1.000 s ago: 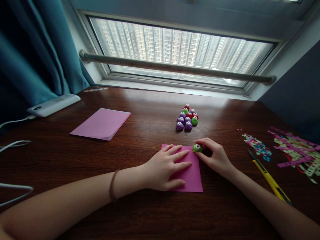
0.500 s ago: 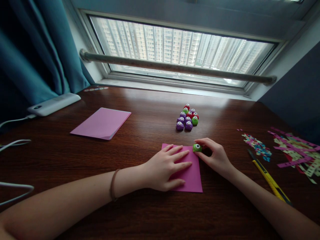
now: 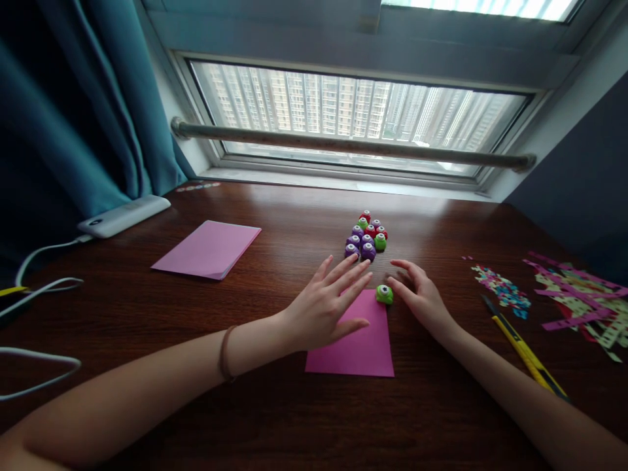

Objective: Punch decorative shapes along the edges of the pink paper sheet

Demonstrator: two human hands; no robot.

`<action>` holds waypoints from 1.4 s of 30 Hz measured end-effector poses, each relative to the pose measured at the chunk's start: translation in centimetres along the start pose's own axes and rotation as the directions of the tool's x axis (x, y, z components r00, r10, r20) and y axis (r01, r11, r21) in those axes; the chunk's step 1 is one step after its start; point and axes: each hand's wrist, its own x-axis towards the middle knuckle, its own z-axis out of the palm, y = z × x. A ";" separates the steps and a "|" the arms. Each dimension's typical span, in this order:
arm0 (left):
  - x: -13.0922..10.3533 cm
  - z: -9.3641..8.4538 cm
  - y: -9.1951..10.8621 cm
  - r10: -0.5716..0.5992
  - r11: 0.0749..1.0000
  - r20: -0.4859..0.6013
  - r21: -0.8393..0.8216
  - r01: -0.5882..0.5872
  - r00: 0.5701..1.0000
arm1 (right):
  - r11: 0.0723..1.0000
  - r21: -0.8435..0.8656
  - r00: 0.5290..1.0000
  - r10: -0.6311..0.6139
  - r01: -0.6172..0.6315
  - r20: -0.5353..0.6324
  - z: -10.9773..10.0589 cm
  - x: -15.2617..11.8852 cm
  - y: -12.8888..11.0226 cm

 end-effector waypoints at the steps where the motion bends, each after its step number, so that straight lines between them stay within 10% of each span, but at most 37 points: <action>1: 0.4 -0.1 -0.1 -0.003 1.000 -0.004 0.005 0.003 1.000 | 0.999 -0.032 1.000 -0.013 0.013 -0.007 0.1 0.1 0.1; 18: 3.9 4.1 1.2 0.126 0.992 -0.019 0.009 -0.125 0.992 | 0.990 -0.137 1.000 -0.026 0.028 0.012 1.6 1.0 2.0; 42: 4.3 4.0 1.3 0.153 0.987 -0.026 0.058 -0.151 0.988 | 0.991 -0.119 0.996 0.057 -0.065 -0.066 2.3 1.0 1.4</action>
